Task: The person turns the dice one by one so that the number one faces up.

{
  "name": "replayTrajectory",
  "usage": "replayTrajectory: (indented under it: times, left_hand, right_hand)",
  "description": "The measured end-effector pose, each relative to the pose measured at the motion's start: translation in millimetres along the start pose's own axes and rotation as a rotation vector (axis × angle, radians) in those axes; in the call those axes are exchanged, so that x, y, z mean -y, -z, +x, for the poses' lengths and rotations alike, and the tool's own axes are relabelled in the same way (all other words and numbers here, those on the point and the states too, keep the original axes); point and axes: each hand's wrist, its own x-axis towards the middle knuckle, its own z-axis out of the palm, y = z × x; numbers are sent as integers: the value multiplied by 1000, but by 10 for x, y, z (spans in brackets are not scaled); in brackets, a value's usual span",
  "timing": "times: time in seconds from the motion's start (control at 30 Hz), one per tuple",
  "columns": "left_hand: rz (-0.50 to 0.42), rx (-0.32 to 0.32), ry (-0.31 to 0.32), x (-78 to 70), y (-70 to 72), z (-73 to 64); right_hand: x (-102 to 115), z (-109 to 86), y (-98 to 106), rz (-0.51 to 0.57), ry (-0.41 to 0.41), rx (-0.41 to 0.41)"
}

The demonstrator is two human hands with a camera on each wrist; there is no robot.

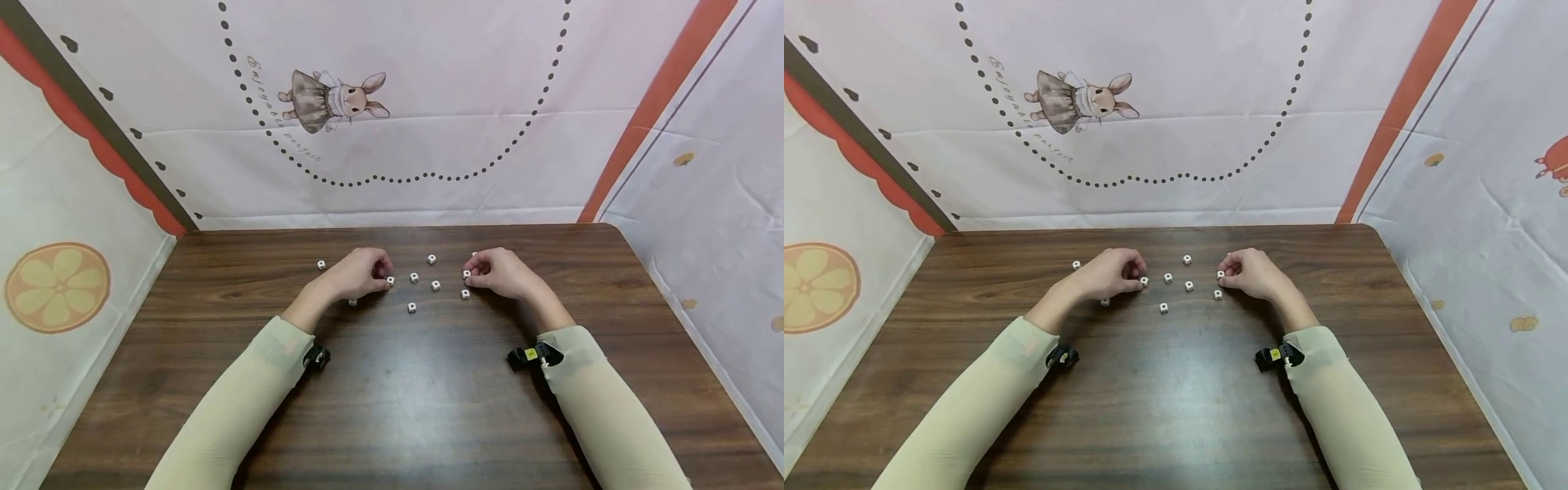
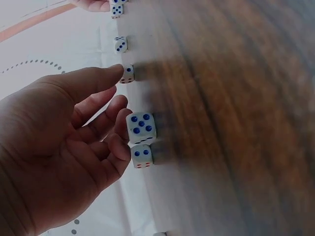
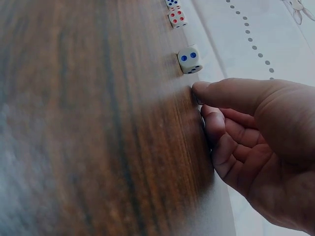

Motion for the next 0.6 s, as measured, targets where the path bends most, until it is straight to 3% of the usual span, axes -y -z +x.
replayTrajectory:
  times: [0.37, 0.6]
  left_hand:
    - [-3, -29, -18, -4, 47, -15]
    - [17, -73, -7, -24, 97, -78]
  right_hand:
    - [4, 25, 17, 1, 14, 8]
    - [41, 5, 57, -64, 15, -2]
